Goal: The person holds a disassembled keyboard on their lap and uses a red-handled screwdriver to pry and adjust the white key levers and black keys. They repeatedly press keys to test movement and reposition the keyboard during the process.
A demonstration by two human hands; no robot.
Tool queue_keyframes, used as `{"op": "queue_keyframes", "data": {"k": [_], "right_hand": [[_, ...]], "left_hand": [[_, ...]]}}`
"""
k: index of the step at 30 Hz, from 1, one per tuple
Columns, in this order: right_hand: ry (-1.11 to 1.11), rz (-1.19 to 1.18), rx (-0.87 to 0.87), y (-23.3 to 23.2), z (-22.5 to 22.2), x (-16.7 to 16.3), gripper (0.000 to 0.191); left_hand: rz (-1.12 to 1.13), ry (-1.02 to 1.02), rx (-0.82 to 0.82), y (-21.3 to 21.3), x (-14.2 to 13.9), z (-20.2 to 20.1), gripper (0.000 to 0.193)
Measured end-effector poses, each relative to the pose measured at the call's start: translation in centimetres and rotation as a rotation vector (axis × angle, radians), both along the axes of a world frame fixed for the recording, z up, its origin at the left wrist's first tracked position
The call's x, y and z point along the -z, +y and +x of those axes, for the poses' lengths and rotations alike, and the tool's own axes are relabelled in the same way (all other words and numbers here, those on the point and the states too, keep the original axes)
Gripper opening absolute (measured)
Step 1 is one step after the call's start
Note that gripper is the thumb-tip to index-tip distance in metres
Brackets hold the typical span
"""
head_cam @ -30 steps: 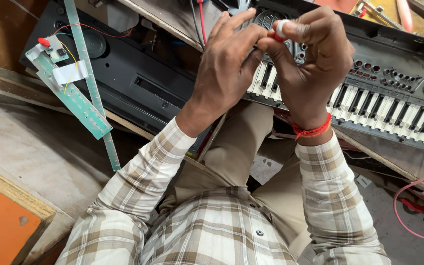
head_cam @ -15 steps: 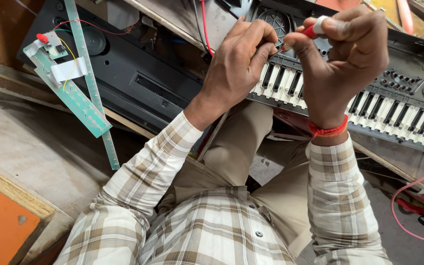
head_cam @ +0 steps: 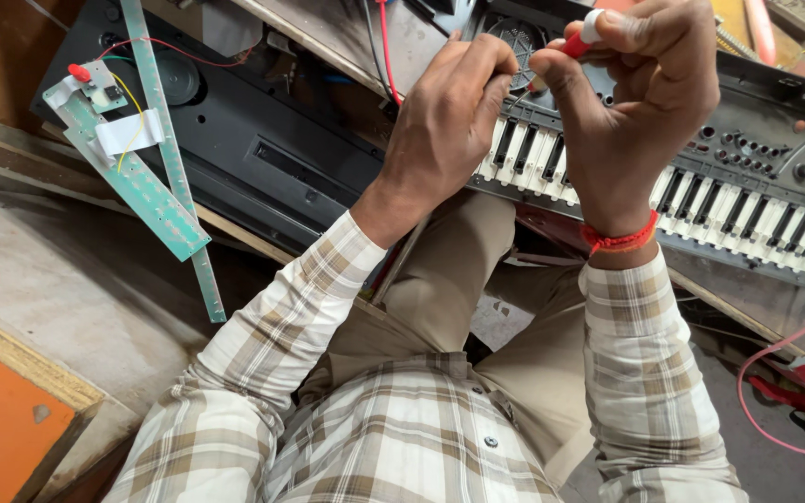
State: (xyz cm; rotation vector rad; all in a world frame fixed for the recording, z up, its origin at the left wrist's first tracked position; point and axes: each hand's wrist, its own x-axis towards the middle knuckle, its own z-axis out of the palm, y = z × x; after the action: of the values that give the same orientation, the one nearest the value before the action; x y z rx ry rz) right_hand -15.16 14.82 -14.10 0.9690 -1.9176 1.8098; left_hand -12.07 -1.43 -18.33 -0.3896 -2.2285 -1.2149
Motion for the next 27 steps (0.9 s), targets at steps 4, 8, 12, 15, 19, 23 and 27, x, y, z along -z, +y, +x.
{"op": "queue_keyframes", "data": {"k": [4, 8, 12, 15, 19, 23, 27], "right_hand": [[-0.111, -0.019, -0.102, 0.5, -0.3, -1.0, 0.026], [-0.017, 0.012, -0.112, 0.5, -0.1, -0.6, 0.032], [-0.038, -0.017, -0.03, 0.1, 0.0, 0.6, 0.038], [-0.008, -0.024, 0.069, -0.4, -0.1, 1.1, 0.041], [0.006, -0.019, -0.05, -0.3, -0.4, 0.4, 0.037], [-0.057, 0.009, -0.116, 0.7, -0.7, -0.3, 0.03], [-0.006, 0.031, -0.07, 1.1, -0.2, 0.5, 0.037]], "left_hand": [[0.02, -0.005, -0.003, -0.1, 0.1, 0.2, 0.008], [0.007, 0.032, -0.01, 0.1, 0.3, -0.1, 0.007], [0.032, -0.019, -0.004, 0.1, 0.4, -0.1, 0.006], [0.034, -0.054, -0.013, 0.1, 0.4, -0.1, 0.006], [0.018, 0.03, -0.013, 0.2, 0.3, 0.0, 0.008], [0.037, -0.029, -0.003, 0.2, 0.4, -0.2, 0.008], [0.006, 0.01, -0.019, 0.2, 0.5, -0.2, 0.008]]}}
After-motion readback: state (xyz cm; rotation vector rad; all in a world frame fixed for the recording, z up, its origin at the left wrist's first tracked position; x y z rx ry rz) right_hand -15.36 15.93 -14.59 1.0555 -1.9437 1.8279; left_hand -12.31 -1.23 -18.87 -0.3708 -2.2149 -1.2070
